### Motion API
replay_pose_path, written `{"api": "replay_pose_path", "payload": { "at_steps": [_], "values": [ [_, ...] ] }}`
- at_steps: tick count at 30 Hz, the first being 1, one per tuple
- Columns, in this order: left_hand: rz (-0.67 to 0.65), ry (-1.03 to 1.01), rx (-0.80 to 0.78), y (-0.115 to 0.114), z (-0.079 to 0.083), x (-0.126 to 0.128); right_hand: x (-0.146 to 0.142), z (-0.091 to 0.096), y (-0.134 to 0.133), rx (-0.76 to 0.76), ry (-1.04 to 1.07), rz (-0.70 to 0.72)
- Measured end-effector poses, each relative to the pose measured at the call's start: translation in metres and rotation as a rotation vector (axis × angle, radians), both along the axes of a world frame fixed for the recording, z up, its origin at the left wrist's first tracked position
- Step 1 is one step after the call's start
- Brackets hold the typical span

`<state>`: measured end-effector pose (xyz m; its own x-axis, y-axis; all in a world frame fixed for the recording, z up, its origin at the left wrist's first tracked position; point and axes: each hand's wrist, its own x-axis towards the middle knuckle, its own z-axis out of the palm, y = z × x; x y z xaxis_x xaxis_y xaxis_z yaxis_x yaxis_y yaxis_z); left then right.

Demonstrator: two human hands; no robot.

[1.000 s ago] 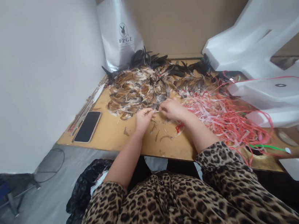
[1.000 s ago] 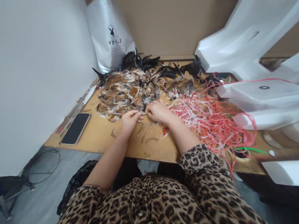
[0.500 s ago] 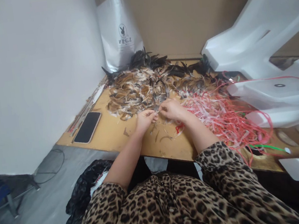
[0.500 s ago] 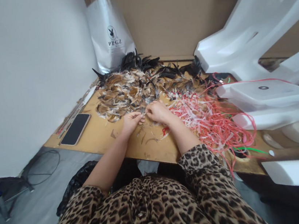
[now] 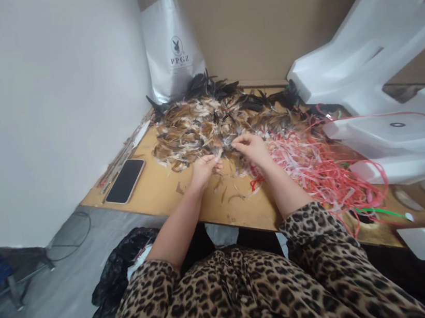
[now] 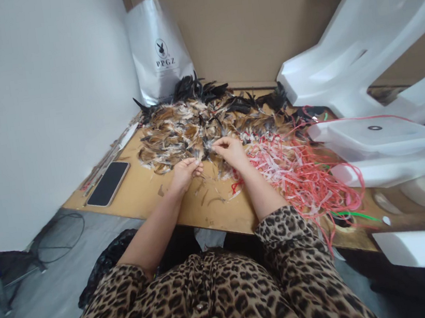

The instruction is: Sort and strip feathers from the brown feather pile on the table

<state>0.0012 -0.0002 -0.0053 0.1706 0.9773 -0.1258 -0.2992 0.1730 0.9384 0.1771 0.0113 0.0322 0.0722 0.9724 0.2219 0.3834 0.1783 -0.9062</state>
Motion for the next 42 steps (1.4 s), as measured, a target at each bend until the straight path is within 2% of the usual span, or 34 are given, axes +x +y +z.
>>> {"api": "replay_pose_path", "payload": {
  "at_steps": [3, 6, 12, 17, 20, 24, 26, 30, 34, 42],
  "values": [
    [-0.015, -0.033, 0.0, 0.001, -0.001, -0.001, -0.01, -0.001, -0.004, -0.142, 0.095, 0.13],
    [-0.029, -0.027, 0.014, 0.0, -0.001, 0.0, -0.022, -0.004, -0.008, -0.187, 0.163, 0.217],
    [-0.043, -0.006, 0.032, -0.002, 0.002, 0.001, -0.033, -0.014, -0.007, -0.122, 0.249, 0.189],
    [-0.048, 0.022, 0.033, -0.002, 0.001, 0.001, -0.033, -0.015, -0.007, -0.124, 0.225, 0.202],
    [-0.043, 0.034, 0.031, -0.001, 0.001, 0.001, -0.024, -0.012, -0.003, -0.14, 0.161, 0.213],
    [0.011, -0.017, -0.003, 0.0, 0.0, -0.001, 0.013, -0.003, 0.01, -0.024, -0.053, 0.038],
    [0.029, -0.044, -0.024, 0.0, 0.0, -0.001, 0.035, 0.002, 0.016, -0.006, -0.276, -0.05],
    [0.025, -0.084, -0.03, 0.0, 0.001, -0.001, 0.06, 0.008, 0.023, -0.12, -0.815, -0.144],
    [0.025, -0.091, -0.031, -0.001, 0.001, -0.002, 0.057, 0.005, 0.026, -0.192, -1.109, -0.063],
    [0.006, -0.105, -0.028, 0.0, 0.0, -0.003, 0.038, 0.003, 0.037, -0.114, -1.345, 0.02]
  ]
}}
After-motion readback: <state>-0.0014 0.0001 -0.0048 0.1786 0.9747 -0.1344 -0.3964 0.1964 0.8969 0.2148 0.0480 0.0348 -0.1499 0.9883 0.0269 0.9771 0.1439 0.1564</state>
